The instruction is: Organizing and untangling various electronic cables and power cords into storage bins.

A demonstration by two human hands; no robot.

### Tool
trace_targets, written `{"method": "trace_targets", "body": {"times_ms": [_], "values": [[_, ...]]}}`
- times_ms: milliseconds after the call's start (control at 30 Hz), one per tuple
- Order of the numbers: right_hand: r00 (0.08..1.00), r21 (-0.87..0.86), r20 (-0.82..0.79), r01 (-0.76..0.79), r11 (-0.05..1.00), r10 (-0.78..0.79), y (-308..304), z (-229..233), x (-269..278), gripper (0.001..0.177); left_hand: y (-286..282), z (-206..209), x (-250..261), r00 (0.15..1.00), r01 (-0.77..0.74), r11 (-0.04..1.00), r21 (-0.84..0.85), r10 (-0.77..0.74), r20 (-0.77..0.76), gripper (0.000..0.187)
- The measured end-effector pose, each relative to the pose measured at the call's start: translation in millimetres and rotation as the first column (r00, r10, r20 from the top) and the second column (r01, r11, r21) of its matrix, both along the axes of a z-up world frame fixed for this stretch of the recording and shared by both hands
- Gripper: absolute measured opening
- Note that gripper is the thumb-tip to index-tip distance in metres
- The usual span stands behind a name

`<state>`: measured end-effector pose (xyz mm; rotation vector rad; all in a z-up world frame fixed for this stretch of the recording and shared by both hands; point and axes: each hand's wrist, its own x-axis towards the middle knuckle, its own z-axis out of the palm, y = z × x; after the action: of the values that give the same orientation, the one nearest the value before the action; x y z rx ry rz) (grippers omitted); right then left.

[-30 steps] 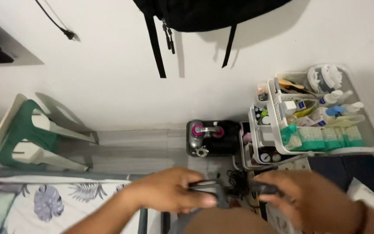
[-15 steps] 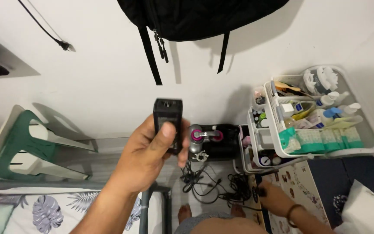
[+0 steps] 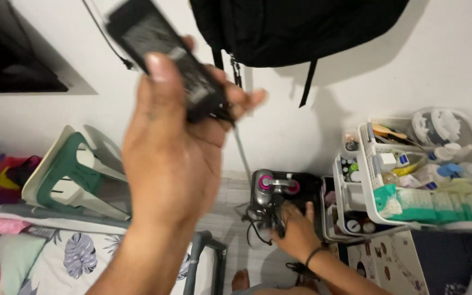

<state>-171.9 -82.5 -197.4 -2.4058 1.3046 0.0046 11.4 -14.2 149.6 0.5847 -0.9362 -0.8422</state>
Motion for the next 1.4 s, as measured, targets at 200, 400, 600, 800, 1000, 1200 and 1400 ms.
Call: {"method": "trace_targets", "body": {"times_ms": [200, 400, 600, 800, 1000, 1200, 1400], "values": [[0.884, 0.38, 0.462, -0.122, 0.917, -0.074, -35.5, 29.9, -10.1, 0.022, 7.9, -56.4, 75.0, 0.889, -0.458, 0.885, 0.08, 0.457, 0.036, 0.041], [0.886, 0.418, 0.456, -0.132, 0.899, -0.082, -72.6, 87.3, -47.0, 0.006, 34.9, -208.1, 109.8, 0.822, -0.458, 0.693, 0.557, 0.569, -0.032, 0.033], [0.872, 0.335, 0.475, -0.302, 0.892, 0.117, -97.1, 133.0, -71.3, 0.013, 54.2, -449.6, 90.6, 0.892, 0.062, 0.439, 0.896, 0.378, -0.246, 0.029], [0.652, 0.424, 0.758, -0.491, 0.761, -0.002, -108.8, 135.4, -77.5, 0.013, 42.1, -501.4, 15.3, 0.927, 0.099, 0.154, 0.983, -0.372, -0.036, 0.032], [0.274, 0.391, 0.918, -0.749, 0.535, -0.286, -77.5, 177.0, -65.6, 0.024, 15.6, -383.7, 13.0, 0.884, 0.039, 0.312, 0.949, -0.454, 0.112, 0.054], [0.321, 0.432, 0.882, -0.846, 0.314, -0.346, -58.5, 208.0, -62.4, 0.028, -7.4, -161.0, 40.0, 0.878, 0.281, 0.825, 0.491, -0.427, 0.216, 0.088], [0.311, 0.471, 0.84, -0.824, 0.314, -0.444, -68.7, 225.5, -63.5, 0.027, -40.2, -143.1, 2.2, 0.657, 0.361, 0.752, 0.551, -0.625, 0.422, 0.049]]}}
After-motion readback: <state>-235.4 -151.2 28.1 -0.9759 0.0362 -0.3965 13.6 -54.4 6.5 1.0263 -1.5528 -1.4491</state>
